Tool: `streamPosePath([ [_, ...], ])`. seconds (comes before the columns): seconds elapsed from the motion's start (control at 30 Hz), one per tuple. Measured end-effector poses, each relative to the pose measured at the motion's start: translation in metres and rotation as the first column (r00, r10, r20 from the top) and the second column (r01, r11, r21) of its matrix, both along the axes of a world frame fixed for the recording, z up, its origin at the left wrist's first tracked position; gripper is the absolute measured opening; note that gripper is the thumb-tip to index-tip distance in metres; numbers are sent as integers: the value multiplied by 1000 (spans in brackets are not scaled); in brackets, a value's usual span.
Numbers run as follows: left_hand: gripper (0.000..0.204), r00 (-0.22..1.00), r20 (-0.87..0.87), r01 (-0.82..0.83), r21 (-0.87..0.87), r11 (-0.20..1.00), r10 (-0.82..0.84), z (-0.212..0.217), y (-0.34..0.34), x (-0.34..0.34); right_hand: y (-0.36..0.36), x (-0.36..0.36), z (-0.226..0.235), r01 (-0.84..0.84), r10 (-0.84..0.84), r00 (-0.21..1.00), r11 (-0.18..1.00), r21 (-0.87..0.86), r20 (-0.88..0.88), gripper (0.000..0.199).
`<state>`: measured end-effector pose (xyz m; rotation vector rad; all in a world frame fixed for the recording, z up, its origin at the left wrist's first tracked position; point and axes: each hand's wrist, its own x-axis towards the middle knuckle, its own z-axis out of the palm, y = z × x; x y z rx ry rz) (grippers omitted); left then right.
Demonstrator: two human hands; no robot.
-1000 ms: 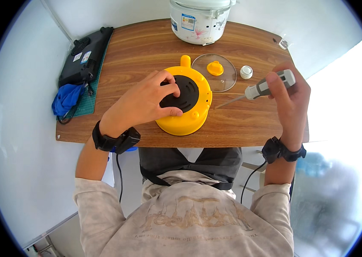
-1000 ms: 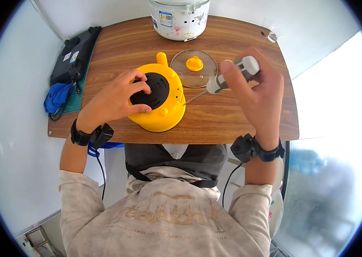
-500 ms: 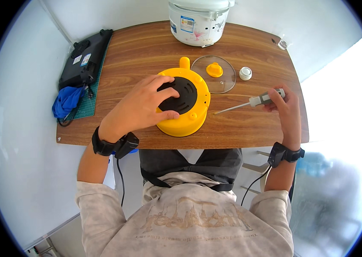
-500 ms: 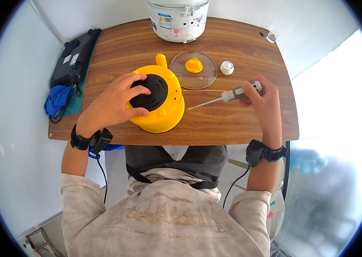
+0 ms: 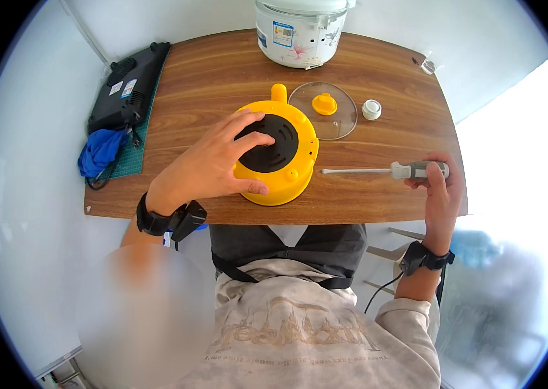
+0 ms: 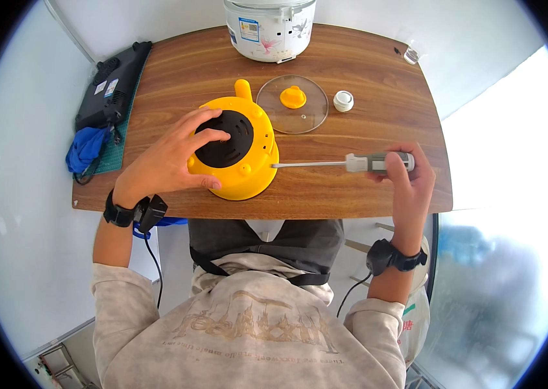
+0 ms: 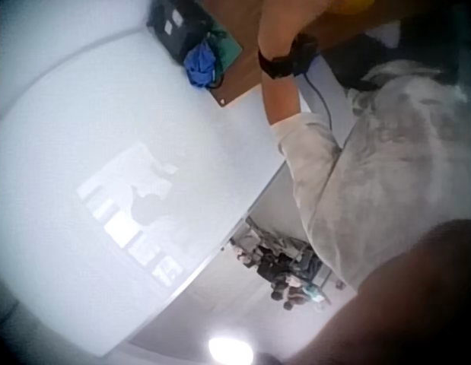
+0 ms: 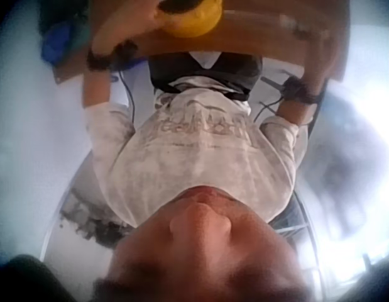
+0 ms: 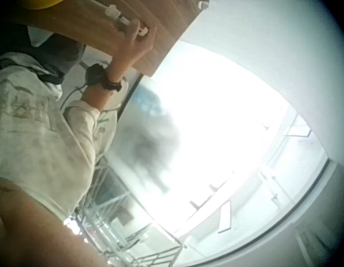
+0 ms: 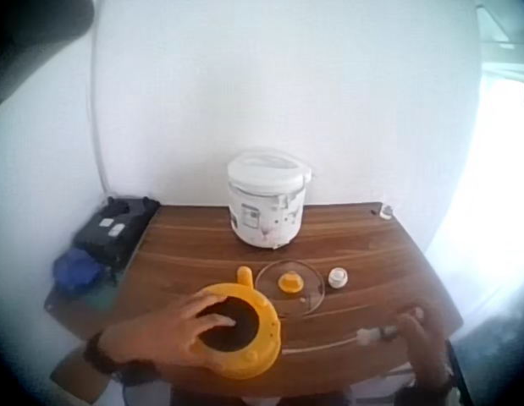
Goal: The person disassembles a yellow kettle by removing screws and a base cover, then reassembles it by placing the cover back and tightening the screws with a screwdriver.
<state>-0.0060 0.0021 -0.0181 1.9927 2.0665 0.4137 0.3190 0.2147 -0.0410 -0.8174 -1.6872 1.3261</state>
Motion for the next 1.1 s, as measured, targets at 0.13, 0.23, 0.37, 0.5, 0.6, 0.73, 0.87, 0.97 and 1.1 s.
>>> streamPosePath([
  [0.13, 80, 1000, 9, 9, 31, 999, -9, -4, 0, -2, -40, -21, 39, -53, -36, 979, 907, 417, 203, 21],
  [0.23, 83, 1000, 21, 19, 17, 1000, -19, -5, 0, -4, -52, -35, 49, -136, 12, 965, 874, 466, 260, 25],
  [0.37, 85, 999, 28, 21, 23, 1000, -21, -8, 0, -4, -58, -42, 50, -135, -16, 964, 830, 541, 264, 27],
  [0.5, 87, 998, 68, -10, 13, 1000, 9, -10, -1, -4, -64, -42, 55, -158, -30, 960, 762, 629, 277, 29],
  [0.6, 88, 996, 84, -14, 20, 1000, 12, -8, 0, -5, -68, -43, 61, -220, -12, 940, 741, 634, 340, 30],
  [0.73, 87, 998, 50, -29, 20, 999, 28, -9, -2, -4, -69, -41, 66, -267, 7, 910, 775, 572, 415, 28],
  [0.87, 86, 997, 74, -15, 30, 999, 13, -9, -1, -4, -70, -36, 59, -273, 64, 896, 859, 433, 439, 21],
  [0.97, 87, 997, 78, -27, 27, 999, 25, -9, -1, -5, -67, -27, 48, -286, 120, 876, 909, 302, 467, 19],
  [1.1, 88, 997, 78, -29, 15, 999, 28, -9, -1, -4, -58, -17, 29, -304, 164, 846, 930, 205, 507, 23],
])
